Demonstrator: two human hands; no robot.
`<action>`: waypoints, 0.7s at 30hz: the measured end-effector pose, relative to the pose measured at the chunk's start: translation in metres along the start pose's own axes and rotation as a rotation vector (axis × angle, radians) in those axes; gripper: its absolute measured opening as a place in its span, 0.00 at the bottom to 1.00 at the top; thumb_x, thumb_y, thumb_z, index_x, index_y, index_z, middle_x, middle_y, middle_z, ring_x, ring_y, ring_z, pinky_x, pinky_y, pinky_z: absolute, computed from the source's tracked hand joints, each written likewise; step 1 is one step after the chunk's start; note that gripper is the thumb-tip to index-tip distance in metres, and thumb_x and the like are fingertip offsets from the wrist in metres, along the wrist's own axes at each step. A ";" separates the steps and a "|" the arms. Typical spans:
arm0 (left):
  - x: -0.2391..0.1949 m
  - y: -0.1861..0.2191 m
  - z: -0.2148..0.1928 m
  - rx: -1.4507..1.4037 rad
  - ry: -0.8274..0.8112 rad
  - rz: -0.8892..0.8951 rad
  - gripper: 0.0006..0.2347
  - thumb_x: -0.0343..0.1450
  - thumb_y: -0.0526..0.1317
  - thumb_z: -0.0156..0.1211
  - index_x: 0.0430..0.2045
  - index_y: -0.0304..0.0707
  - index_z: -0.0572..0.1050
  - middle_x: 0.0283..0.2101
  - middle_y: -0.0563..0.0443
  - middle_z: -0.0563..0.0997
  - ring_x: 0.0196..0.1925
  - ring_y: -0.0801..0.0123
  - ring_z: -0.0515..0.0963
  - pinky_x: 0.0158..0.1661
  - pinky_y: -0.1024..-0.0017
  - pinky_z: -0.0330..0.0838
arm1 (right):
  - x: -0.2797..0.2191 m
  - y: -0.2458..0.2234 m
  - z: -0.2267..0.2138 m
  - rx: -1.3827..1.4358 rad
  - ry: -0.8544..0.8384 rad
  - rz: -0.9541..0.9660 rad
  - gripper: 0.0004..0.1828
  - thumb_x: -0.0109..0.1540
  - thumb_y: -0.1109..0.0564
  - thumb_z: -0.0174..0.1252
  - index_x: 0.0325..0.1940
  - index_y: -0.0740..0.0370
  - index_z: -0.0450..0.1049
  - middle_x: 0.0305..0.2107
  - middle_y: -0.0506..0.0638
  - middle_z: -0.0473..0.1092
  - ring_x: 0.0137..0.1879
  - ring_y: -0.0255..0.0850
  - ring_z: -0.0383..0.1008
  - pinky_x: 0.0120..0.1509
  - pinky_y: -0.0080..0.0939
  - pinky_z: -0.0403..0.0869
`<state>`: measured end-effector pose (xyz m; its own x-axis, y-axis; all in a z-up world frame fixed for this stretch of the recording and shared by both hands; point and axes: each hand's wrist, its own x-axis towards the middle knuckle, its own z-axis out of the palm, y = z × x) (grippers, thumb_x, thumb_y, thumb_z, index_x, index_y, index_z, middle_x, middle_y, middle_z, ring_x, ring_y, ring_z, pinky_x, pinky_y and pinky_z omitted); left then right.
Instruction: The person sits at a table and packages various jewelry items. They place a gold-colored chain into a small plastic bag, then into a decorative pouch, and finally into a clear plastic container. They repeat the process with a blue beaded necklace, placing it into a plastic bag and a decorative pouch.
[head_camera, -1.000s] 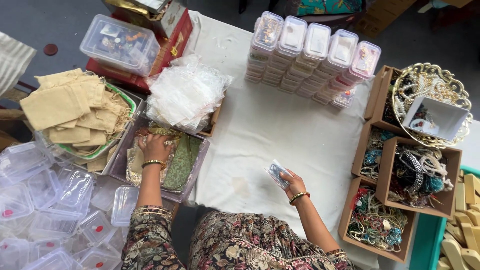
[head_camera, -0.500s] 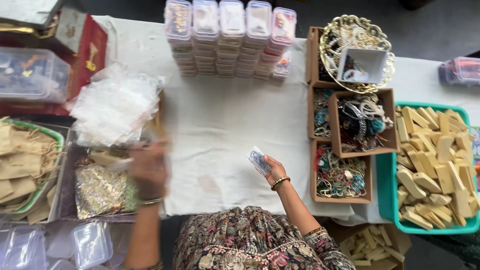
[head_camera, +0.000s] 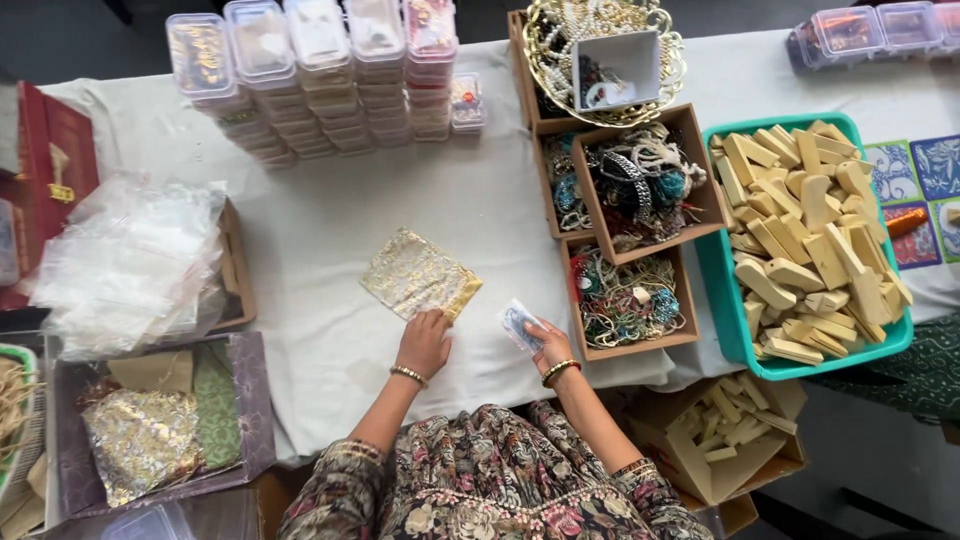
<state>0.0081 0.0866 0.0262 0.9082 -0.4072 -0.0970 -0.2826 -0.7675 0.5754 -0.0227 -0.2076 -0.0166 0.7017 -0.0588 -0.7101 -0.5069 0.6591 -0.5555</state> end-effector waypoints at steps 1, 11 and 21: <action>0.009 0.007 0.002 0.000 -0.003 0.003 0.12 0.67 0.38 0.64 0.43 0.43 0.74 0.57 0.48 0.74 0.61 0.58 0.71 0.63 0.60 0.65 | -0.004 0.000 0.002 0.003 0.003 -0.001 0.22 0.61 0.66 0.61 0.59 0.73 0.72 0.44 0.57 0.78 0.46 0.44 0.81 0.52 0.42 0.79; 0.050 0.033 0.026 0.464 0.021 -0.149 0.19 0.63 0.34 0.65 0.48 0.47 0.70 0.48 0.51 0.72 0.52 0.58 0.72 0.45 0.52 0.71 | -0.025 0.007 0.000 -0.137 -0.094 0.126 0.22 0.61 0.67 0.61 0.59 0.72 0.74 0.44 0.58 0.79 0.44 0.41 0.81 0.50 0.39 0.80; 0.042 0.042 0.031 0.092 0.317 -0.207 0.02 0.64 0.35 0.65 0.25 0.40 0.78 0.32 0.48 0.78 0.41 0.53 0.78 0.43 0.59 0.74 | -0.025 -0.007 0.011 -0.185 -0.192 0.131 0.23 0.61 0.67 0.61 0.61 0.73 0.72 0.45 0.57 0.78 0.44 0.38 0.81 0.51 0.36 0.81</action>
<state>0.0250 0.0221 0.0209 0.9952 -0.0767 0.0602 -0.0964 -0.8647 0.4929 -0.0313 -0.2021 0.0103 0.6974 0.1726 -0.6956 -0.6696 0.5029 -0.5465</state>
